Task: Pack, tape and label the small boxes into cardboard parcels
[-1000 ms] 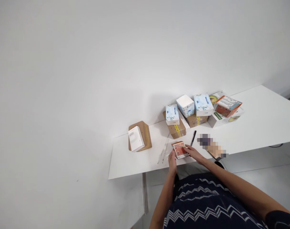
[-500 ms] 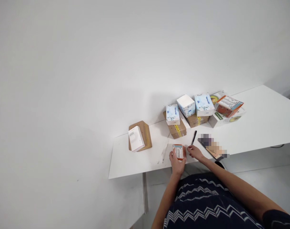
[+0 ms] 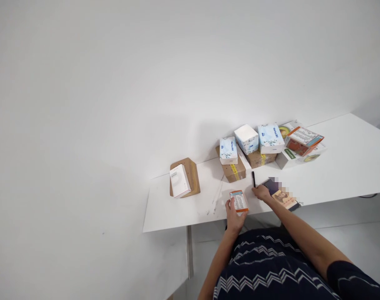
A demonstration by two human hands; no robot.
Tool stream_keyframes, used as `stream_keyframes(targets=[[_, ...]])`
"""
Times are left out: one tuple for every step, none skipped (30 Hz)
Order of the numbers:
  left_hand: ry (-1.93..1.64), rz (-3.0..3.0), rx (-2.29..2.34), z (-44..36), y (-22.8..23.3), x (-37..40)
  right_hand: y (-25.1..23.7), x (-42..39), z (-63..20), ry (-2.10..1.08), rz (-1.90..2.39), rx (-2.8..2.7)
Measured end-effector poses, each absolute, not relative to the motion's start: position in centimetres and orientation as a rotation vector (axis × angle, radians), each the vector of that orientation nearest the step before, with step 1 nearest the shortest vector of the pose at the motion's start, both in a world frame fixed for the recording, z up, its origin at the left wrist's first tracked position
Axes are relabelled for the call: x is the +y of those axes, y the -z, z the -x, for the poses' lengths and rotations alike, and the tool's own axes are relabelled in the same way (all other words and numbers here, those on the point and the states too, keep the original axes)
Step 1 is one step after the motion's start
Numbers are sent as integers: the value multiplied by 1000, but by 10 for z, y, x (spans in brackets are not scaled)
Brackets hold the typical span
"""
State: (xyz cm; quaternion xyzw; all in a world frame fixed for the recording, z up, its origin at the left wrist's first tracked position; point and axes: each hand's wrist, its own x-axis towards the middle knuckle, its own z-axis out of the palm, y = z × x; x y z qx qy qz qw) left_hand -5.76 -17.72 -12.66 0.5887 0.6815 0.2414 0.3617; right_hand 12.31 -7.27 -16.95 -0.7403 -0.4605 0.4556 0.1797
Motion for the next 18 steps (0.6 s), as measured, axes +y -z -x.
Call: stream_keyframes(targets=[[-638,-1533,1750,58,129,-177,167,-76,-124,-1340,2045,-1239],[-653,-1559,1744,58,131,-177,164,-81,-125,-1387,1997,-1169],[-669,-1595,1734,58,133,-177,160,-86,-126,-1421,1945,-1101],[-685,-1636,1722,57,135,-176,155,-92,-125,-1435,1887,-1045],[-697,-1681,1710,56,136,-175,150,-97,-124,-1438,1831,-1000],[-703,-1724,1702,55,136,-174,144,-101,-122,-1432,1782,-966],[-698,-1767,1695,53,136,-173,137,-106,-118,-1425,1722,-936],[-680,-1809,1686,52,137,-172,130,-109,-114,-1425,1647,-909],[-653,-1848,1678,51,137,-170,124,-112,-109,-1427,1563,-887],[-618,-1882,1666,49,137,-169,117,-114,-104,-1431,1479,-875],[-583,-1911,1652,49,137,-168,112,-115,-98,-1439,1407,-876],[-553,-1933,1639,48,138,-167,108,-116,-93,-1450,1356,-892],[-529,-1949,1630,48,139,-167,105,-117,-88,-1460,1335,-929],[-516,-1960,1626,48,140,-166,104,-117,-84,-1455,1342,-991],[-511,-1967,1622,49,141,-166,104,-117,-81,-1433,1357,-1067],[-513,-1971,1620,49,142,-166,106,-116,-79,-1391,1375,-1147],[-518,-1973,1617,49,143,-166,109,-115,-78,-1334,1393,-1225],[-524,-1973,1615,49,143,-166,112,-114,-77,-1270,1413,-1291]])
